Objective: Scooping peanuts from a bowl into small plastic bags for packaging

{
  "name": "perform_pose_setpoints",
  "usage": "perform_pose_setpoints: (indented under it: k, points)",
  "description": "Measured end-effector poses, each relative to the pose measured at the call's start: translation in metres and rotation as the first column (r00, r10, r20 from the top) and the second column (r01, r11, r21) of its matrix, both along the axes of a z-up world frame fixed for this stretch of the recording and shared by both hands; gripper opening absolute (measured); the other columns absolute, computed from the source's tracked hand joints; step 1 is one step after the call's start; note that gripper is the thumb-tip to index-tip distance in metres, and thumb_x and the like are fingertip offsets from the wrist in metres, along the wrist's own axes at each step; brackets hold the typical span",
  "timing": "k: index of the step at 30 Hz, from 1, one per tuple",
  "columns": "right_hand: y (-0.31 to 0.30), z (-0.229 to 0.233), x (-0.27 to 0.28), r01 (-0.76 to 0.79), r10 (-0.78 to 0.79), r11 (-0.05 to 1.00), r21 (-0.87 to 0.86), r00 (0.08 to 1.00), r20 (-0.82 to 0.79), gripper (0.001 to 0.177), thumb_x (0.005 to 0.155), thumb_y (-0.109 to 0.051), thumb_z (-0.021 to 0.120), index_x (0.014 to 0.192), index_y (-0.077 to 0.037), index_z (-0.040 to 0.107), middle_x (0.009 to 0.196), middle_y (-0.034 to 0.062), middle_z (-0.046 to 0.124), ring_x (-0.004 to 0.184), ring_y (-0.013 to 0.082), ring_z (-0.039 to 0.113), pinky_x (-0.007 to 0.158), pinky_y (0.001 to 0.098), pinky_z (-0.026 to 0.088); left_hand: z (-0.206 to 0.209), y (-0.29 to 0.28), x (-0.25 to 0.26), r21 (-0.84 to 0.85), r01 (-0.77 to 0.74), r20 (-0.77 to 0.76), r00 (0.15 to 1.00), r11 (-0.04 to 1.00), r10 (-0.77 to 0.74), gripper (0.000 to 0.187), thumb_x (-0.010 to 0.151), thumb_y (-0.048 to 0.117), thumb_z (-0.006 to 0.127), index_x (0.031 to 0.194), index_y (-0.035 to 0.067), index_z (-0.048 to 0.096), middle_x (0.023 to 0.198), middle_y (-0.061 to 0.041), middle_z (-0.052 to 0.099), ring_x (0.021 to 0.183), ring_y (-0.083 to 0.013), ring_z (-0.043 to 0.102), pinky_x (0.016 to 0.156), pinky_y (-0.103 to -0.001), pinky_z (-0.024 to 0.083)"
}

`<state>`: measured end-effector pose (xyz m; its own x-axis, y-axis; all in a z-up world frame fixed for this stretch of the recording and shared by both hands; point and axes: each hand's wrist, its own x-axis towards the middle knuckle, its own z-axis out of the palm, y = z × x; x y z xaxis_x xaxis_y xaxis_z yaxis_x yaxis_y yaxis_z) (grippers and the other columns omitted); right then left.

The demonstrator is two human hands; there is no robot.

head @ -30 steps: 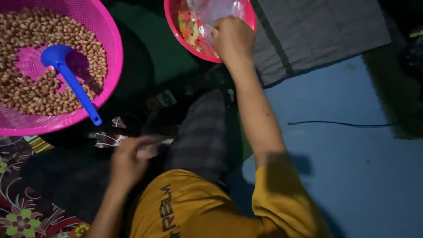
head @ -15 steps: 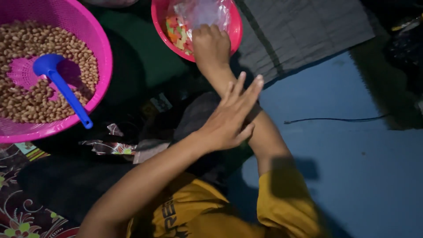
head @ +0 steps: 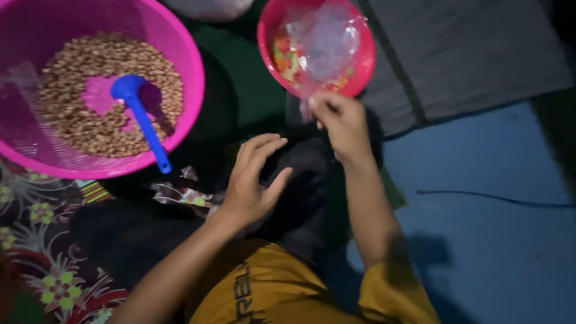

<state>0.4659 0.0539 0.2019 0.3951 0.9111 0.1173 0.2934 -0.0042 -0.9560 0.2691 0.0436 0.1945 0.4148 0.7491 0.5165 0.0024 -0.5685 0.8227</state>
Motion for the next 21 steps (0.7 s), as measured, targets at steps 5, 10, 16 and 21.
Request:
perform_pose_setpoints:
  k: [5,10,16,21]
  points:
    - [-0.032,-0.016,-0.045,-0.006,0.003,0.999,-0.050,0.998,-0.060,0.005,0.077,-0.011,0.070,0.081,-0.009,0.071,0.062,0.0053,0.062,0.064,0.0117,0.059,0.065,0.0247,0.047,-0.007,0.004,-0.007,-0.113,-0.102,0.019,0.994,0.988,0.105,0.039,0.074,0.014,0.076,0.109,0.004,0.061,0.101,-0.009,0.061,0.096,-0.0315,0.061,0.083,-0.040,0.048]
    - [-0.052,-0.050,-0.079,-0.001,0.008,0.998,0.063,0.995,-0.101,0.009,0.073,-0.002,0.072,0.082,-0.002,0.072,0.078,0.0131,0.069,0.075,0.0212,0.065,0.071,0.0317,0.050,-0.035,-0.004,-0.018,-0.203,-0.136,-0.006,0.991,0.970,0.137,0.040,0.066,0.011,0.081,0.102,0.004,0.063,0.092,-0.015,0.068,0.088,-0.0358,0.065,0.077,-0.044,0.050]
    - [-0.067,-0.078,-0.093,-0.093,0.011,0.984,-0.151,0.880,-0.474,0.023,0.074,-0.007,0.074,0.093,0.005,0.070,0.070,0.0129,0.070,0.052,0.0089,0.058,0.051,0.0194,0.048,-0.054,-0.017,-0.043,-0.262,-0.188,-0.107,0.980,0.947,0.165,0.028,0.068,0.010,0.079,0.094,0.007,0.069,0.084,-0.011,0.072,0.080,-0.0303,0.069,0.071,-0.038,0.053]
    - [-0.065,-0.043,-0.090,-0.411,0.406,0.912,0.013,0.905,0.126,0.051,0.077,-0.017,0.070,0.124,-0.013,0.051,0.131,0.0086,0.049,0.097,0.0174,0.058,0.074,0.0245,0.046,-0.058,-0.027,-0.064,-0.288,-0.132,-0.253,0.966,0.949,0.057,0.014,0.077,0.012,0.068,0.090,0.009,0.070,0.089,-0.005,0.072,0.082,-0.0137,0.069,0.076,-0.024,0.052]
